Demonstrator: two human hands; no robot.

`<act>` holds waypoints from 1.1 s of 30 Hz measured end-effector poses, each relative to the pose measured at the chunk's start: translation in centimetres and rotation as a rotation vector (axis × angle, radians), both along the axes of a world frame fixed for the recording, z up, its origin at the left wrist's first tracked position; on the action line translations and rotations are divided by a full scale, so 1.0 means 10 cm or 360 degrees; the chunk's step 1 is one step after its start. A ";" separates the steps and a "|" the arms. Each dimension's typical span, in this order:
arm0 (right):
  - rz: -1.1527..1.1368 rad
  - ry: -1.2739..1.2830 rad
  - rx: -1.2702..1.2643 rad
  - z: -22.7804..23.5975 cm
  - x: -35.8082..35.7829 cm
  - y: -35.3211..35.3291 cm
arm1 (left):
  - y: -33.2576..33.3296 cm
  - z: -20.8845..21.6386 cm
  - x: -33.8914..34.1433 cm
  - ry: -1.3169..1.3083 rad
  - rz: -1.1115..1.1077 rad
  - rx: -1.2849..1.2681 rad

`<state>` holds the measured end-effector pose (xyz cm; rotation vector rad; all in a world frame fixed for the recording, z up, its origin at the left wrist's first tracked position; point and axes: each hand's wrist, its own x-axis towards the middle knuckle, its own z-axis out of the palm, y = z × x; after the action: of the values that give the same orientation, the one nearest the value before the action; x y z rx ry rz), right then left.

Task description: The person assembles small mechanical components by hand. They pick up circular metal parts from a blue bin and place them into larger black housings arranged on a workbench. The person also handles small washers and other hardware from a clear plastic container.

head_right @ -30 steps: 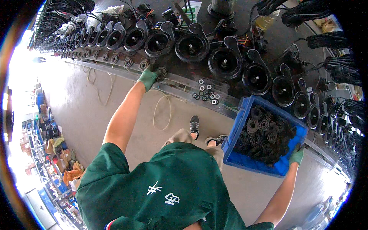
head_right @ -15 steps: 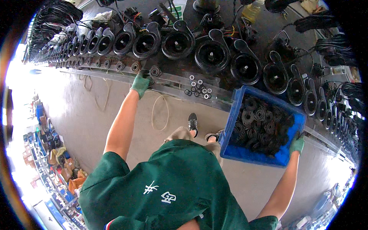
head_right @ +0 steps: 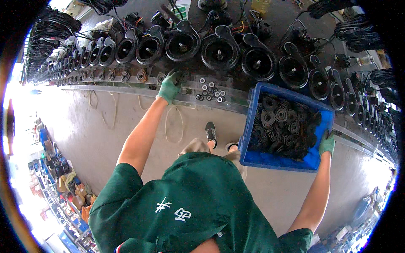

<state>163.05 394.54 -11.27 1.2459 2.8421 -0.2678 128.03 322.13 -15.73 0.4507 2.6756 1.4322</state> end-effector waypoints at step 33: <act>0.0041 -0.0043 -0.0023 0.18 -0.13 -0.20 | 0.49 0.19 0.71 -0.1442 0.0396 0.1119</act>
<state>161.72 392.58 -9.44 1.1999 2.8260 -0.2679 135.11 327.06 -13.79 -0.4438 1.5200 1.9771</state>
